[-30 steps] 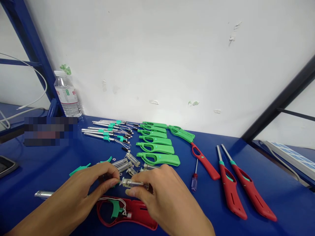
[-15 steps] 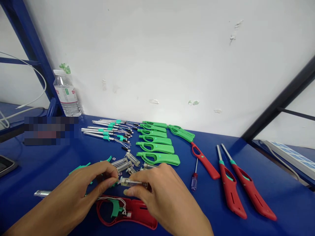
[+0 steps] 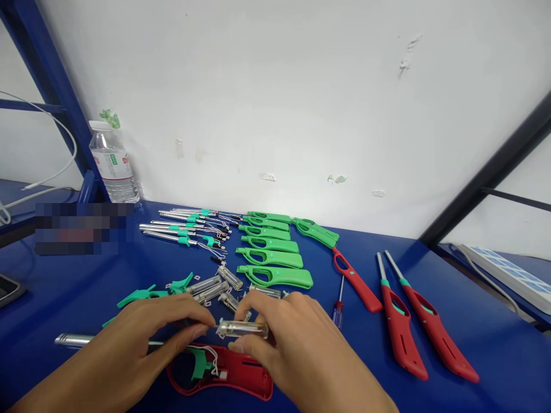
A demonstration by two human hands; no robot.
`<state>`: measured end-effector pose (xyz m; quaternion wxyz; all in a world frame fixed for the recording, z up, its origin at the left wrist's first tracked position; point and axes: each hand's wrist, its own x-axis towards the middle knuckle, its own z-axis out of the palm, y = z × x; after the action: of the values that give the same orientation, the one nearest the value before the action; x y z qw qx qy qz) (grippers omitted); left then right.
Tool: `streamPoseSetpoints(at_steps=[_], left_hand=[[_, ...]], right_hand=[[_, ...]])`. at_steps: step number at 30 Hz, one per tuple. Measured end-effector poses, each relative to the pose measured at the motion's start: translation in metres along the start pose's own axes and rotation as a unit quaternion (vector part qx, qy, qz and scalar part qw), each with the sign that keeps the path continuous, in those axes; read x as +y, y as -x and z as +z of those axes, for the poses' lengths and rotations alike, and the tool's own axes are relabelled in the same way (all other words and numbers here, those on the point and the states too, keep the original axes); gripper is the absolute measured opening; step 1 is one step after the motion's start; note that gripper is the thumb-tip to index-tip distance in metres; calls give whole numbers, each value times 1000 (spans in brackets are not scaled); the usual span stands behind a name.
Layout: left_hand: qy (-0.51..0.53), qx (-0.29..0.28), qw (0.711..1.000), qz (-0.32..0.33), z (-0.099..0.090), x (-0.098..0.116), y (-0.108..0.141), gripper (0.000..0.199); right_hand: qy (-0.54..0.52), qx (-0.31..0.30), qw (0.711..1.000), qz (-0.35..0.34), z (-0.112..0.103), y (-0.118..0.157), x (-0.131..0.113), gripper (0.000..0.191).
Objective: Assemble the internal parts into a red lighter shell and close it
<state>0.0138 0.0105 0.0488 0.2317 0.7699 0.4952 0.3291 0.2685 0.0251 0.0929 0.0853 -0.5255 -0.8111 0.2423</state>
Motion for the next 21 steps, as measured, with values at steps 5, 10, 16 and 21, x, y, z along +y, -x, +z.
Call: streamPoseSetpoints(at_steps=[5, 10, 16, 21], left_hand=[[-24, -18, 999, 12, 4, 0, 9, 30], [-62, -63, 996, -13, 5, -6, 16, 21], [-89, -99, 991, 5, 5, -11, 16, 31], [-106, -109, 988, 3, 8, -10, 16, 32]], right_hand=[[14, -16, 1000, 3, 2, 3, 6, 9], [4, -23, 1000, 7, 0, 0, 3, 6], [26, -55, 998, -3, -3, -2, 1, 12], [6, -75, 997, 6, 2, -2, 4, 13]])
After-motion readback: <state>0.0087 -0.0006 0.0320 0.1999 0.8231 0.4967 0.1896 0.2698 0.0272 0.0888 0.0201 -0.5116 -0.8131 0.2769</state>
